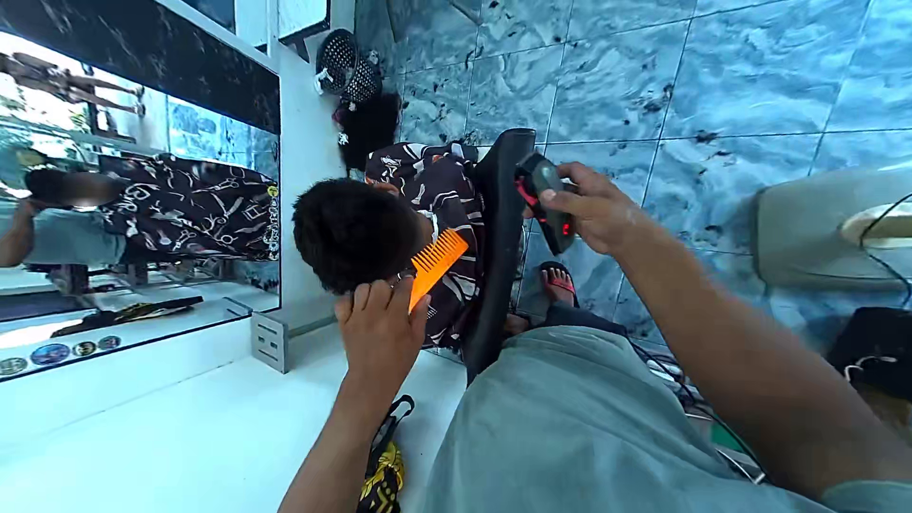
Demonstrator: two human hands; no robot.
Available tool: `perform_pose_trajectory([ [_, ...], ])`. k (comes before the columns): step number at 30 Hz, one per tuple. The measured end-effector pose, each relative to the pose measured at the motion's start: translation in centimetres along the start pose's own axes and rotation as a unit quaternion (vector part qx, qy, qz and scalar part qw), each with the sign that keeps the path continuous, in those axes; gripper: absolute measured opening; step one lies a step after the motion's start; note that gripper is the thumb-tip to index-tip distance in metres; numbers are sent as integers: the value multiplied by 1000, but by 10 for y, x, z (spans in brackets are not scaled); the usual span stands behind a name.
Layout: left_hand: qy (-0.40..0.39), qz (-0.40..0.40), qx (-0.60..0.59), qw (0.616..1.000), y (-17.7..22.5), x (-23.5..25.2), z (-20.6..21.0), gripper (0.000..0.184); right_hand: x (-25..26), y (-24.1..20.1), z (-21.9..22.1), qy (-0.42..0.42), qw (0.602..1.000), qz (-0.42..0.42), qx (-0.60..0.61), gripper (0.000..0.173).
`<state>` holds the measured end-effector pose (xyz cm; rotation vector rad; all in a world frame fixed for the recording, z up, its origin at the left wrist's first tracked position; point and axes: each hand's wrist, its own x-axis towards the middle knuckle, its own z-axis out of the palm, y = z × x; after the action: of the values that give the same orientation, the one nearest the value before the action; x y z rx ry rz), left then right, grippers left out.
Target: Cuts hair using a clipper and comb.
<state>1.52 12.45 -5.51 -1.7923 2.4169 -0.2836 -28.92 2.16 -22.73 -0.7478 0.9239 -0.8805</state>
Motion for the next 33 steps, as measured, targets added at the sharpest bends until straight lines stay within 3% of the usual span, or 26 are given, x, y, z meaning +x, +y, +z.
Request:
perform_pose_trajectory([
  [4, 43, -35, 44, 998, -7, 1, -4, 36, 47, -33, 39, -111, 978, -71, -161, 51],
  [8, 72, -85, 57, 992, -8, 8, -18, 36, 94, -71, 79, -236, 899, -114, -350, 42],
  [12, 79, -122, 63, 987, -8, 21, -27, 37, 119, -105, 106, -313, 842, -122, -422, 34],
  [24, 86, -111, 68, 988, -12, 30, -30, 35, 137, -140, 123, -353, 796, -130, -474, 29],
  [33, 94, -101, 66, 988, -14, 34, -30, 34, 136, -151, 133, -358, 785, -132, -487, 28],
])
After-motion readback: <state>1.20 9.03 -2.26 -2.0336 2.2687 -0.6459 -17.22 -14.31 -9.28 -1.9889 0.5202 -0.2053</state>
